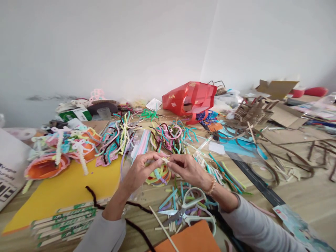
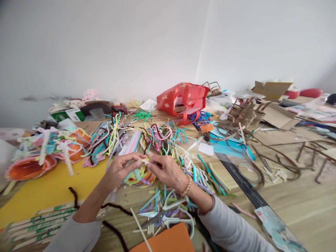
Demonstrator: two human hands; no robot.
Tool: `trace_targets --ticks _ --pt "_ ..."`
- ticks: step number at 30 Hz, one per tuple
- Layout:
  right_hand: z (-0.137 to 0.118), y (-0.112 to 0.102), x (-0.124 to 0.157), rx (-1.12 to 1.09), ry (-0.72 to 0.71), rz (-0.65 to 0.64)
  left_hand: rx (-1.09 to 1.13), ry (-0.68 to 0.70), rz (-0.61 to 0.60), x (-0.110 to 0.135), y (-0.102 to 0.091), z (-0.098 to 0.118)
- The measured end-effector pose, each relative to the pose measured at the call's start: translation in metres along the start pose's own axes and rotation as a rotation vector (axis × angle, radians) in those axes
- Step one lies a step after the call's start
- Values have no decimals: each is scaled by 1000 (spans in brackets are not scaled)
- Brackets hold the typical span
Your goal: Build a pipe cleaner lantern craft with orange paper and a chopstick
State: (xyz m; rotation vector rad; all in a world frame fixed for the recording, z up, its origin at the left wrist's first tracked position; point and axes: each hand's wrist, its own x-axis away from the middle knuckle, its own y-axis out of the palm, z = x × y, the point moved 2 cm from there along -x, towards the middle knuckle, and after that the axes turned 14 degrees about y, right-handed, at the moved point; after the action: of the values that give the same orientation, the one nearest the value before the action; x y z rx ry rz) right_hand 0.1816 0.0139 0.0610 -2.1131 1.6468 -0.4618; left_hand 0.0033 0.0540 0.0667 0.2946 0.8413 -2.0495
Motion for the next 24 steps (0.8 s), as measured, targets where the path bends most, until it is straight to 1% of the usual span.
trace_targets --ticks 4,6,9,11,13,15,17,20,22,24 --pt "-4 5 5 261 -113 201 13 -12 -2 0 1 0" --pt "-4 8 7 427 -178 292 27 -20 -4 0 2 0" --pt "-3 12 9 681 -229 396 88 -48 2 0 3 0" --pt "-3 13 10 770 -236 441 135 -81 16 0 3 0" --pt "-2 13 9 781 -249 444 171 -110 29 -1 3 1" --pt "0 14 8 736 -260 401 187 -118 32 -1 3 2" --pt "3 15 6 657 -246 357 170 -101 27 -1 3 1" --pt "5 14 5 581 -203 340 112 -61 18 0 4 -1" --pt "4 13 6 621 -200 351 77 -33 22 0 5 -2" --pt "1 12 9 708 -210 373 55 -20 29 0 7 -4"
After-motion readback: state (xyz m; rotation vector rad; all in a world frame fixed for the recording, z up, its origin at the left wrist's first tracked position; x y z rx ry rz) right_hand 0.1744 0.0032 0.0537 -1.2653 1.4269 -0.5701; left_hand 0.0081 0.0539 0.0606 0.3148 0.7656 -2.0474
